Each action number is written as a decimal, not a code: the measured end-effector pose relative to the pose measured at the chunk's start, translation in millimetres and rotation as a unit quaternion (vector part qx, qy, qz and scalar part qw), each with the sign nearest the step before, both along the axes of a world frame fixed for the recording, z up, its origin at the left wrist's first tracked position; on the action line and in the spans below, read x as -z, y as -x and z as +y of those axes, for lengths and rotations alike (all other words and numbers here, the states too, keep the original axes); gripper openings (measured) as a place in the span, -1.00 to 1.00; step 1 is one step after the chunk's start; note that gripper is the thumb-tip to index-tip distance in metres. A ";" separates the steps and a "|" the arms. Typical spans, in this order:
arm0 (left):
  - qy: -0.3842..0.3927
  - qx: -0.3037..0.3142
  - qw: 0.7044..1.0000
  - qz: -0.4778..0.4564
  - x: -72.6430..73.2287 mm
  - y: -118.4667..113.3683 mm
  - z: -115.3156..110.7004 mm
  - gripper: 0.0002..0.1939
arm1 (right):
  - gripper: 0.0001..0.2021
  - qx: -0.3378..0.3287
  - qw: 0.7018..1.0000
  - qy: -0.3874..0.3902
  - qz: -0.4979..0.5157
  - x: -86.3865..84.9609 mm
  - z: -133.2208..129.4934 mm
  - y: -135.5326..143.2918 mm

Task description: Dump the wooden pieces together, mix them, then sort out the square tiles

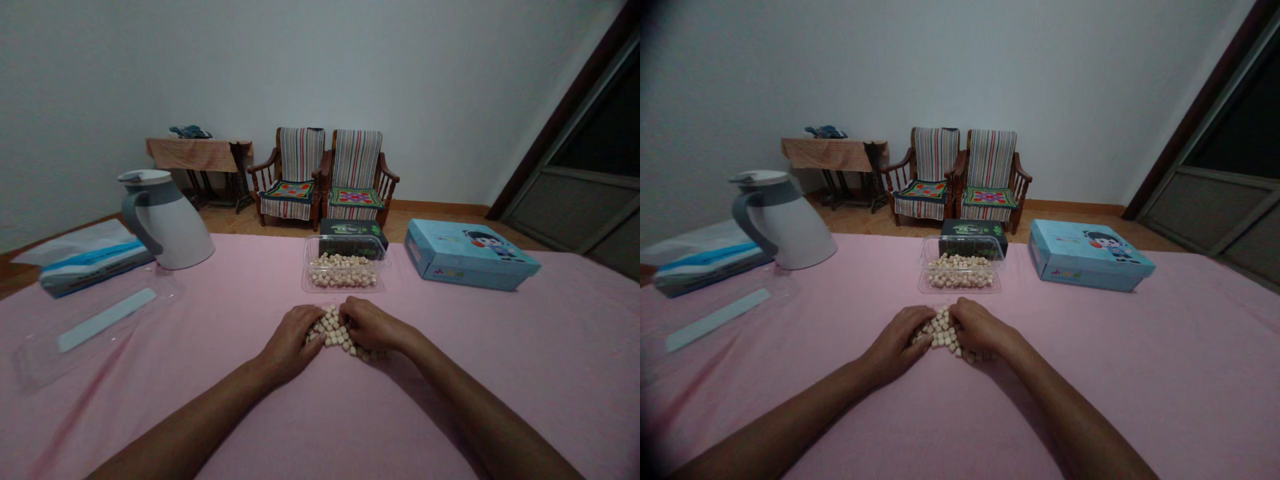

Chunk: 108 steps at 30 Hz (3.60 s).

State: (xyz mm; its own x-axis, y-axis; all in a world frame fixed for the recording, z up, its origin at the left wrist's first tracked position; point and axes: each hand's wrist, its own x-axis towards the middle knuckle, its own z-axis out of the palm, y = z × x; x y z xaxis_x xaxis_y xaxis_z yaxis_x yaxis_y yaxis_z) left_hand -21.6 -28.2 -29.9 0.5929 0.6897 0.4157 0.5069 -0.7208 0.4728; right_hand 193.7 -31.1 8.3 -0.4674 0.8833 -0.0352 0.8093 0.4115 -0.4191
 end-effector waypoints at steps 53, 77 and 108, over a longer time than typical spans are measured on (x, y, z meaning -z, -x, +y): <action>0.111 -0.142 0.973 -0.146 0.8 1.9 8.2 -0.67 | -0.74 0.059 0.968 -0.142 0.200 3.2 17.4 -16.3; 0.155 -0.134 0.960 -0.193 1.9 1.7 9.3 -0.68 | -0.71 0.208 0.880 -0.289 0.315 -27.5 20.3 -37.6; 0.144 -0.133 0.967 -0.163 1.7 2.3 9.1 -0.70 | -0.71 0.256 0.842 -0.267 0.393 -21.2 24.6 -39.1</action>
